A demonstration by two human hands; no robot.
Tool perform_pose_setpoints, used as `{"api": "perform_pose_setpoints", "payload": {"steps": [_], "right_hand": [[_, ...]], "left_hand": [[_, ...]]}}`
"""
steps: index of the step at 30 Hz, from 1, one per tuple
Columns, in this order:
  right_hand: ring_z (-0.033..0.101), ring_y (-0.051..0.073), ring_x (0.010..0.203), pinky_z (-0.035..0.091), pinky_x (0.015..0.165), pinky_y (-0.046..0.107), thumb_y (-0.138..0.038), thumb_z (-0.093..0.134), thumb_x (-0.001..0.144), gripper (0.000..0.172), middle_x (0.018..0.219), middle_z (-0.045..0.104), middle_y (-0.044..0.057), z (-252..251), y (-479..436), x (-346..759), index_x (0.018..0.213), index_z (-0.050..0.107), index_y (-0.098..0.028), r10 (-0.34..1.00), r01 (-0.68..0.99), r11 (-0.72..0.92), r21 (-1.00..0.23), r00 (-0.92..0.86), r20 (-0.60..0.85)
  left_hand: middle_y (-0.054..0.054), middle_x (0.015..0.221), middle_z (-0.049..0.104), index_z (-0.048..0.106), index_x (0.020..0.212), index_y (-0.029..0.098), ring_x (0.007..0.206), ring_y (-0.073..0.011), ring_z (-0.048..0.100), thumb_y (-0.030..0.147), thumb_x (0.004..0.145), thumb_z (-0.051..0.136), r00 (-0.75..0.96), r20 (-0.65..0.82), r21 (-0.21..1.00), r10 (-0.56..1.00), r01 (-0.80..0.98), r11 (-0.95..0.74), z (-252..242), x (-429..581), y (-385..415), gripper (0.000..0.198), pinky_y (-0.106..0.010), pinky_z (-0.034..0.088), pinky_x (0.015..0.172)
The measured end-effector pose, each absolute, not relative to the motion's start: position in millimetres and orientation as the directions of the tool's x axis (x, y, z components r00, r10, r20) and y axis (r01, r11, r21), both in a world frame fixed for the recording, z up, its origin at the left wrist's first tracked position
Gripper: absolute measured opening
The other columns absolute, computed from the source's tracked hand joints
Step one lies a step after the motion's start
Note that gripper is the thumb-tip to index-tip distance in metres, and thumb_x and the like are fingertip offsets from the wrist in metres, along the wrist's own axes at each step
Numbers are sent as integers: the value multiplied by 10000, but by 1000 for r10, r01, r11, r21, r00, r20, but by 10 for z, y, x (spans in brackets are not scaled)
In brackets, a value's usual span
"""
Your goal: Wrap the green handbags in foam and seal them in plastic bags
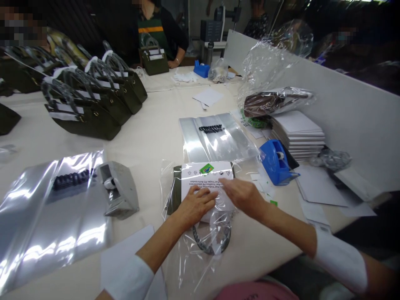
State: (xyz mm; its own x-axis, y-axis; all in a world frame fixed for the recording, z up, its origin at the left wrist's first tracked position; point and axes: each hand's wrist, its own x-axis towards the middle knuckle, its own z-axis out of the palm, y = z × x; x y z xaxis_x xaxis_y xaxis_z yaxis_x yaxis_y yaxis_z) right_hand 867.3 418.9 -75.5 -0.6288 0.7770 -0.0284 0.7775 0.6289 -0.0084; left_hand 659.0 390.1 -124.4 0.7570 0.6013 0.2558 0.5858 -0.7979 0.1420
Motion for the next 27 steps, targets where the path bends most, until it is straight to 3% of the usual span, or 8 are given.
{"api": "perform_pose_setpoints", "payload": {"steps": [2,6,11,13,16,20,24,27], "right_hand": [[496,185,1097,335,972,376,-204,323,913,347,1154,569,97,-952,4001,8784,1230,449,-140,678,681,731,-34,-721,141],[322,277,1250,209,1030,534,-172,405,875,457,1280,455,146,-1130,3851,8816,1323,337,-108,724,775,631,-27,-577,378],[203,241,1307,297,1032,451,-262,344,894,589,1425,213,127,-1208,3690,8382,1408,83,-145,586,493,809,-318,-718,376],[162,260,1316,272,1030,490,-305,342,899,588,1437,173,127,-1333,3632,8272,1409,88,-163,596,519,802,-295,-728,338],[113,295,1320,249,1023,523,-318,397,882,573,1440,164,128,-1479,3602,8244,1395,183,-178,583,559,812,-170,-764,276],[113,308,1317,242,1026,519,-296,419,871,583,1438,153,149,-1348,3544,8124,1391,197,-152,560,560,824,-90,-778,287],[128,295,1318,172,1045,529,-265,410,869,569,1439,154,136,-1181,3447,7769,1390,203,-170,481,490,871,-37,-836,264],[132,291,1318,112,1037,559,-315,401,874,492,1434,188,111,-1271,3447,7582,1346,319,-209,419,426,905,5,-892,168]], "left_hand": [[10,1245,510,569,915,214,1074,-175,438,221,887,438,753,247,174,610,585,-792,-1228,6583,3881,134,-382,280,877],[2,1233,522,578,941,221,1089,-180,438,201,885,433,735,227,276,639,581,-766,-1206,6633,3855,157,-393,273,911],[3,1018,641,634,838,225,1044,-161,494,182,786,577,611,203,484,765,616,-621,-1123,6543,3857,89,-322,324,922],[7,998,646,642,843,237,1033,-143,508,188,788,563,453,201,589,868,653,-477,-1055,6316,3720,108,-294,342,923],[-59,1128,585,575,1049,206,1071,-157,497,255,911,318,-5,137,746,991,659,-100,-1008,5889,3258,296,-349,360,917],[-154,1161,545,454,1182,131,1018,-218,544,449,903,272,-468,-158,861,869,365,354,-1206,5669,2566,461,-352,441,775],[-134,1030,613,503,1116,124,842,-198,607,556,800,437,-490,-432,863,757,20,505,-1532,5953,2340,539,-269,458,628],[-56,762,640,588,883,132,644,-146,590,520,735,550,-424,-525,846,738,-167,506,-1673,6157,2409,418,-227,426,528]]}}
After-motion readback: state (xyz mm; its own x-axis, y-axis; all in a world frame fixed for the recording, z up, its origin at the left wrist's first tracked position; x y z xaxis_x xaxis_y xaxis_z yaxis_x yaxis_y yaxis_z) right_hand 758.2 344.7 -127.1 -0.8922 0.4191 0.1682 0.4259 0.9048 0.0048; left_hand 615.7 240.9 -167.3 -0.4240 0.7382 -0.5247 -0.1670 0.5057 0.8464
